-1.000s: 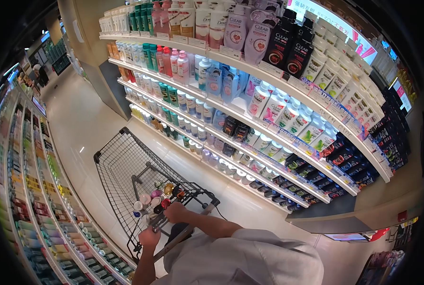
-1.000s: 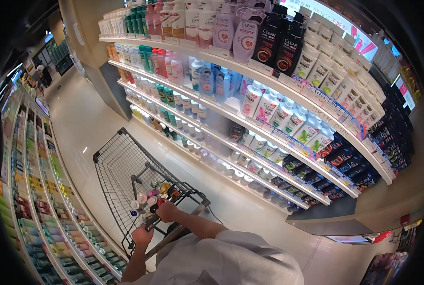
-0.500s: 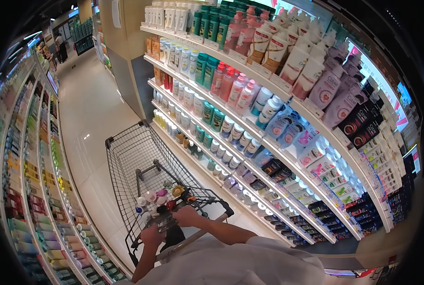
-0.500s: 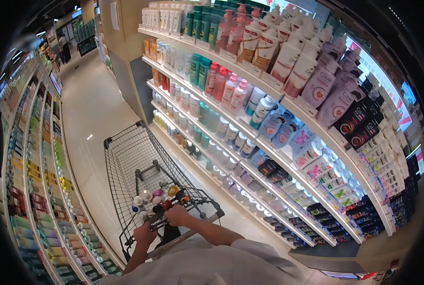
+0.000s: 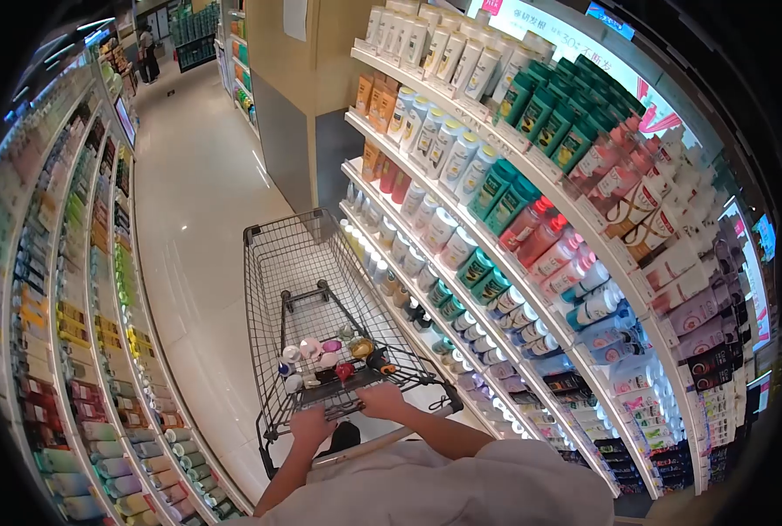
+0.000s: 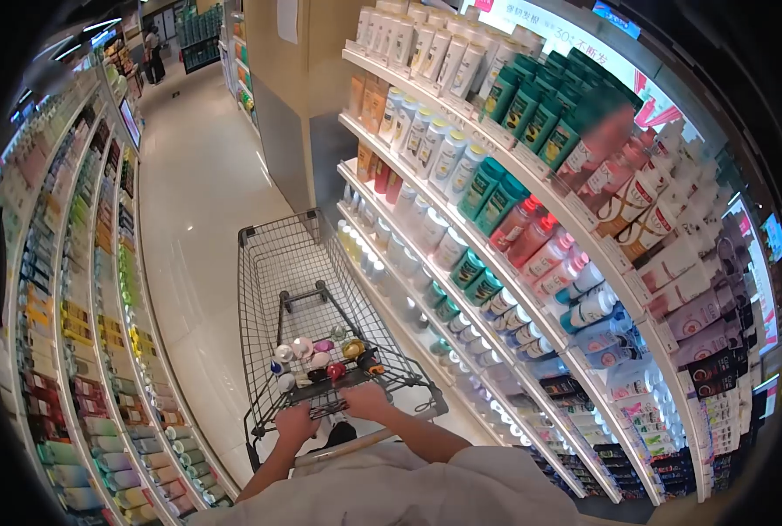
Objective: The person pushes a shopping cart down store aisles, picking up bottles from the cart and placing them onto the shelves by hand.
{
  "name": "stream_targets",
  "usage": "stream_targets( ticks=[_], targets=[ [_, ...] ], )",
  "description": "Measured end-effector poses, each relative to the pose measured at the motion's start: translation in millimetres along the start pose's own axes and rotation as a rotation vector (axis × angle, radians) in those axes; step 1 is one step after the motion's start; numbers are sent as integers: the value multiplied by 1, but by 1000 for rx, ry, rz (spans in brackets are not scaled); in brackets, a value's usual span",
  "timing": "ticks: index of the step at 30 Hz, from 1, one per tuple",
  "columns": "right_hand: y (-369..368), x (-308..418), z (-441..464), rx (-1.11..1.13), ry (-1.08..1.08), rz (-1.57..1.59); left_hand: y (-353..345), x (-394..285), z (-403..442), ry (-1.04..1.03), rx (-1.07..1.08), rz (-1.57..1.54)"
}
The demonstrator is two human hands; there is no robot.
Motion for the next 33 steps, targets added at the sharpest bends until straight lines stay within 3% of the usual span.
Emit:
stream_targets(
  ticks=[14,20,33],
  targets=[
    [55,-26,182,39,43,-61,61,59,167,-28,-157,35],
    [75,-42,255,-61,130,-41,84,79,231,14,-98,47],
    [117,-68,407,88,194,34,126,127,367,133,33,47]
  ],
)
Point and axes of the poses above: each hand's wrist, its own z-axis towards the middle knuckle, its own y-axis out of the back of the hand, x = y × z, the point moved 8 cm from there along z, towards the middle knuckle, and after that the axes turned 2 degrees about -x, right-handed, at the moved point
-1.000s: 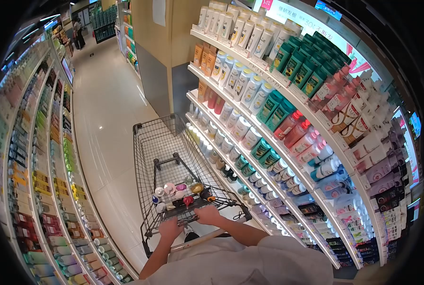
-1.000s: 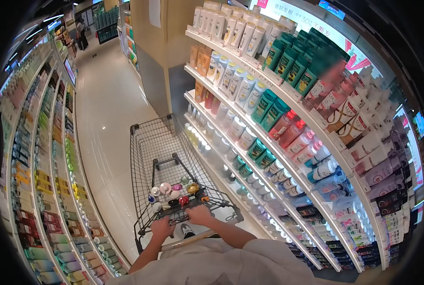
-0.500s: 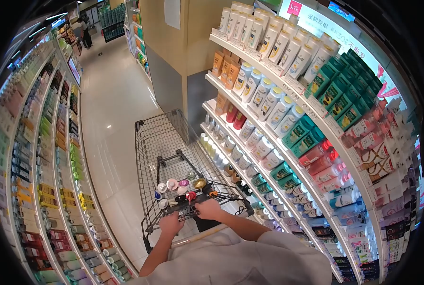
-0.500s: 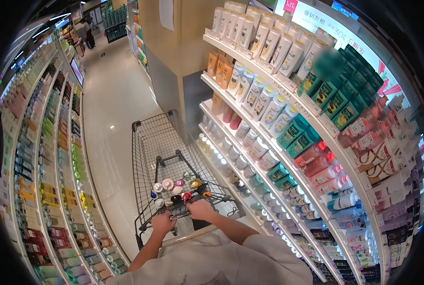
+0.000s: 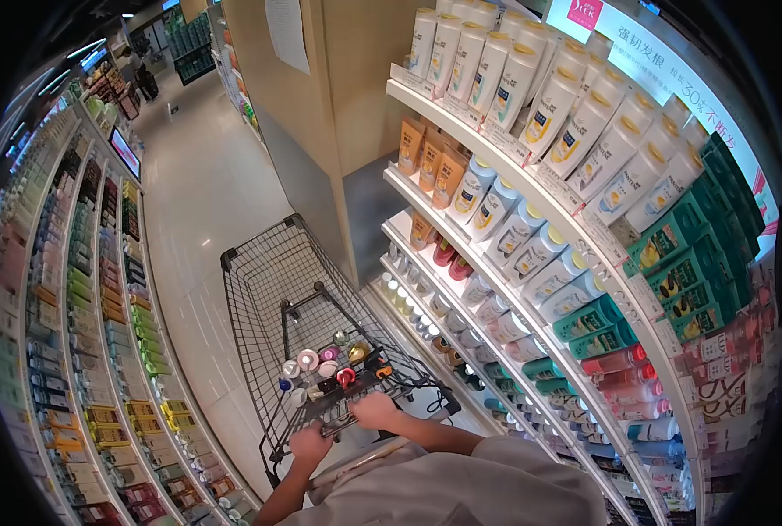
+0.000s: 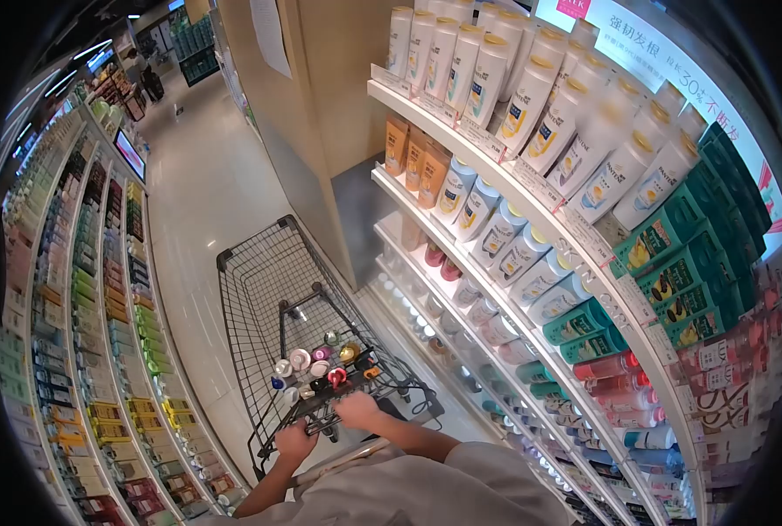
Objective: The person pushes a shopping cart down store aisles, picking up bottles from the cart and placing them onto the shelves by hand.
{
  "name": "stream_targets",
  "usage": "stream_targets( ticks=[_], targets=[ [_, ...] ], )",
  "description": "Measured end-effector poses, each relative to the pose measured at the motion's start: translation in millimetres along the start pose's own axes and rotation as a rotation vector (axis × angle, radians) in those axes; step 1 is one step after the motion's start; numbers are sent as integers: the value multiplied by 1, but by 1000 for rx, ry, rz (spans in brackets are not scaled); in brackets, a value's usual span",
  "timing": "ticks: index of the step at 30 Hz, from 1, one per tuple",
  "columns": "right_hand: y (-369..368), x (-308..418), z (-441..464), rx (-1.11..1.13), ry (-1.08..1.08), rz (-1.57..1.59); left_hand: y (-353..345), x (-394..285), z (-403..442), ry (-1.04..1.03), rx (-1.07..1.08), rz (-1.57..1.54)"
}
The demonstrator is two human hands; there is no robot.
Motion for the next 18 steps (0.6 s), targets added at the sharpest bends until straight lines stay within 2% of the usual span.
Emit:
stream_targets(
  ticks=[5,18],
  targets=[
    [16,-27,65,59,-12,19,6,24,59,93,20,6],
    [79,-57,202,6,50,-79,64,65,182,130,-31,0]
  ],
)
Point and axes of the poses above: each hand's wrist, its own z-axis towards the middle knuckle, its own y-axis out of the back of the hand, x = y × z, the point moved 8 cm from there along z, towards the middle knuckle, and after that the axes turned 2 degrees about -x, right-handed, at the moved point
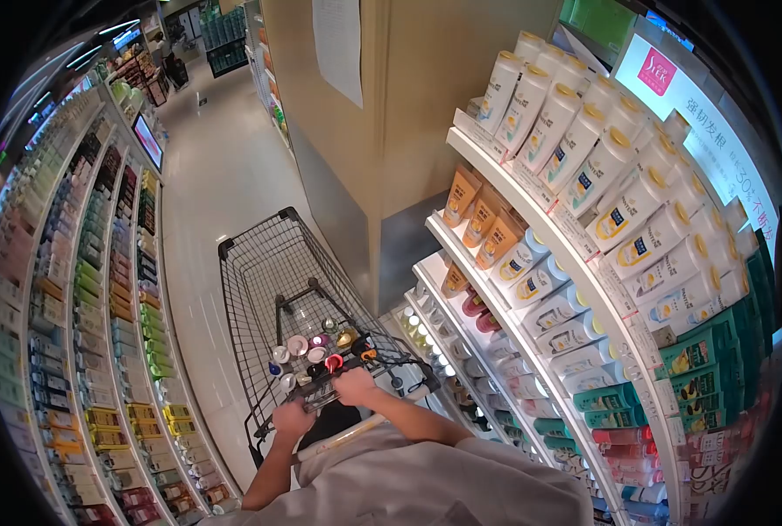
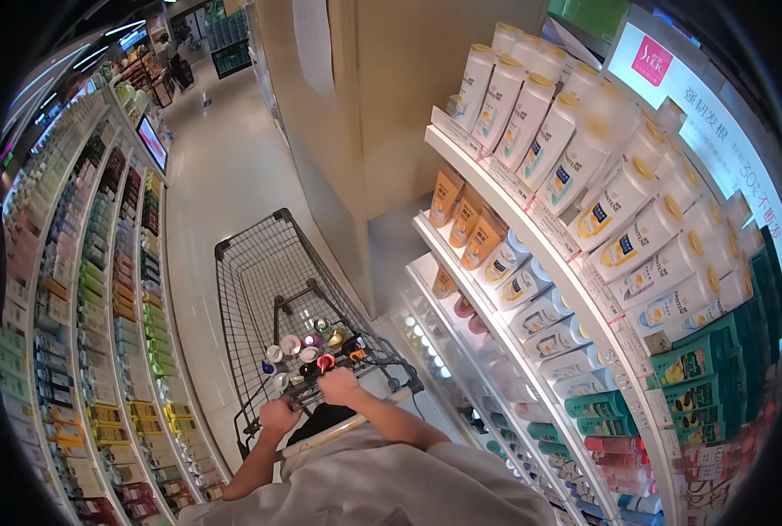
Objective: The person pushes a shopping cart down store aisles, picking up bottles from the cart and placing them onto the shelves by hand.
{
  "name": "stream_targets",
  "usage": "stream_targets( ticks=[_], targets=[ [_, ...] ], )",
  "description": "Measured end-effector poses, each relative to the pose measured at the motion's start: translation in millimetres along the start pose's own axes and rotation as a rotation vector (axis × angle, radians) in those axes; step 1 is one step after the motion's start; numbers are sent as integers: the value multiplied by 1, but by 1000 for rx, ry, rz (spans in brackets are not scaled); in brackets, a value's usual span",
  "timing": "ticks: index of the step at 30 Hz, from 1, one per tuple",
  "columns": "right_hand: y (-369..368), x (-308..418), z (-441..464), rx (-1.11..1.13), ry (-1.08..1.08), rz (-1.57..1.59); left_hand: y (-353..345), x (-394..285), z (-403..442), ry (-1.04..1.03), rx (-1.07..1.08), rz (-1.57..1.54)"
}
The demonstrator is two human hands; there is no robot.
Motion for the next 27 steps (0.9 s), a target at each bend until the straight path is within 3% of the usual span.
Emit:
stream_targets(
  ticks=[10,27],
  targets=[
    [36,-13,102,60,12,-5,20,43,96,-23,-31,81],
    [103,-56,380,66,-145,-28,132,156,355,-110,-33,-17]
  ],
)
Point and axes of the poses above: each hand's wrist, its own z-axis towards the middle knuckle, its own y-axis out of the back of the hand, x = y × z, the point moved 8 cm from there along z, towards the middle knuckle, and after that the axes turned 2 degrees about -x, right-handed, at the moved point
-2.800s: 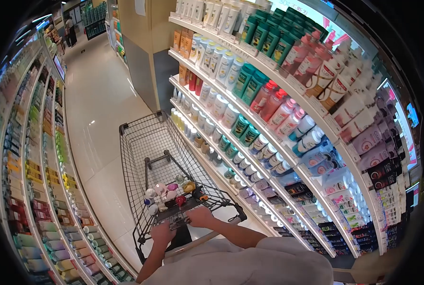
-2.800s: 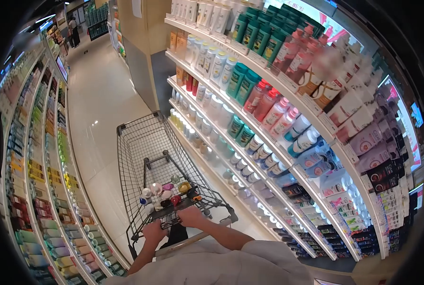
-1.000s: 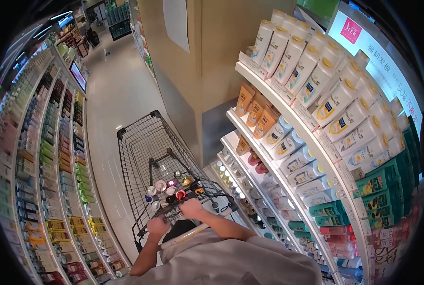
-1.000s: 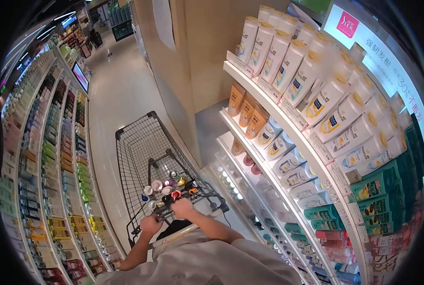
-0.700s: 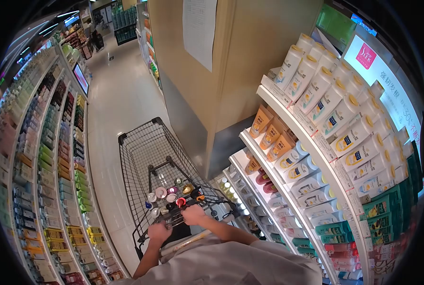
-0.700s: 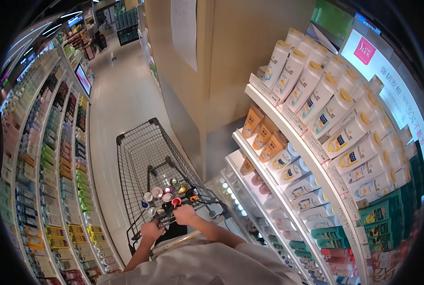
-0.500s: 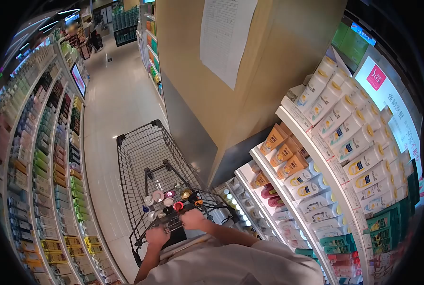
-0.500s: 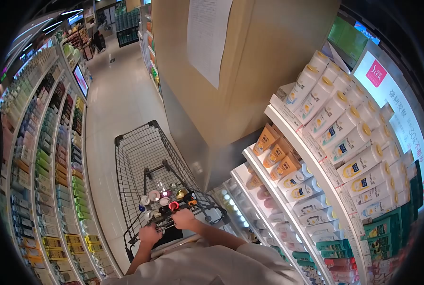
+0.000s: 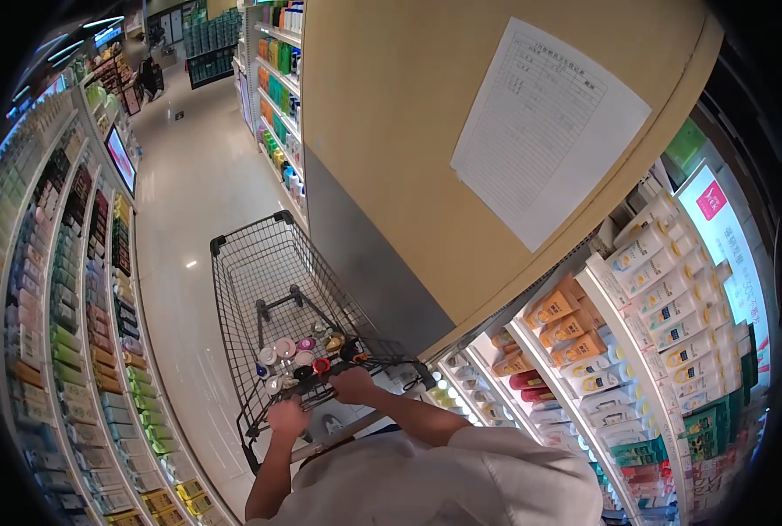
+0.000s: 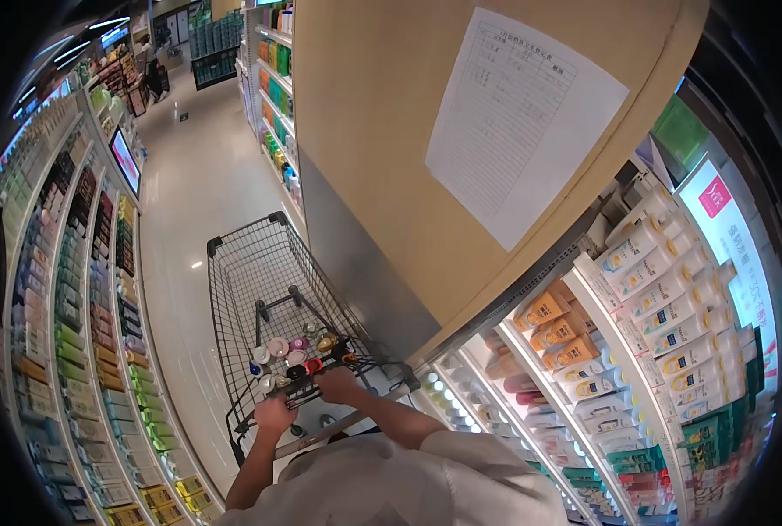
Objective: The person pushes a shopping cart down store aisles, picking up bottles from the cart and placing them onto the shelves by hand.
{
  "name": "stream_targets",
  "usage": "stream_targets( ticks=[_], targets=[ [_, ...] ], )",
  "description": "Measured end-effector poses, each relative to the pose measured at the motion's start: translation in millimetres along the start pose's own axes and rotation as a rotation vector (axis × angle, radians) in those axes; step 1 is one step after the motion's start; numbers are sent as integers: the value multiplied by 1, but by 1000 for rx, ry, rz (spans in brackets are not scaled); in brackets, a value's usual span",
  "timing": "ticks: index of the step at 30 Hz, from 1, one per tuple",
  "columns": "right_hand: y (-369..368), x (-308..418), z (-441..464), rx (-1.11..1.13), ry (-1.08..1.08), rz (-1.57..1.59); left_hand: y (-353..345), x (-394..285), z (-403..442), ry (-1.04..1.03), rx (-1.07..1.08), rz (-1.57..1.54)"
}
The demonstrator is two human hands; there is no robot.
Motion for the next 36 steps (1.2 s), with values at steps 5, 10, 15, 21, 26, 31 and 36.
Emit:
stream_targets(
  ticks=[5,10,15,21,26,31,36],
  targets=[
    [27,3,70,8,-16,-18,20,39,69,25,37,3],
    [57,5,133,21,27,-37,43,71,131,21,54,39],
    [87,7,191,56,43,-40,67,99,186,-19,9,54],
    [96,-3,278,-11,87,-10,92,135,260,-58,-31,70],
    [129,-7,340,-18,76,59,108,170,324,-28,15,102],
    [152,-11,404,-52,76,99,136,195,383,-27,-3,83],
    [164,-21,470,-30,63,97,153,221,440,-39,10,113]
  ],
)
Point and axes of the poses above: each hand's wrist, its own z-axis towards the middle knuckle, its own y-axis out of the back of the hand, x = y × z, the point moved 8 cm from there along z, towards the middle knuckle, and after that the axes turned 2 degrees about -x, right-handed, at the moved point
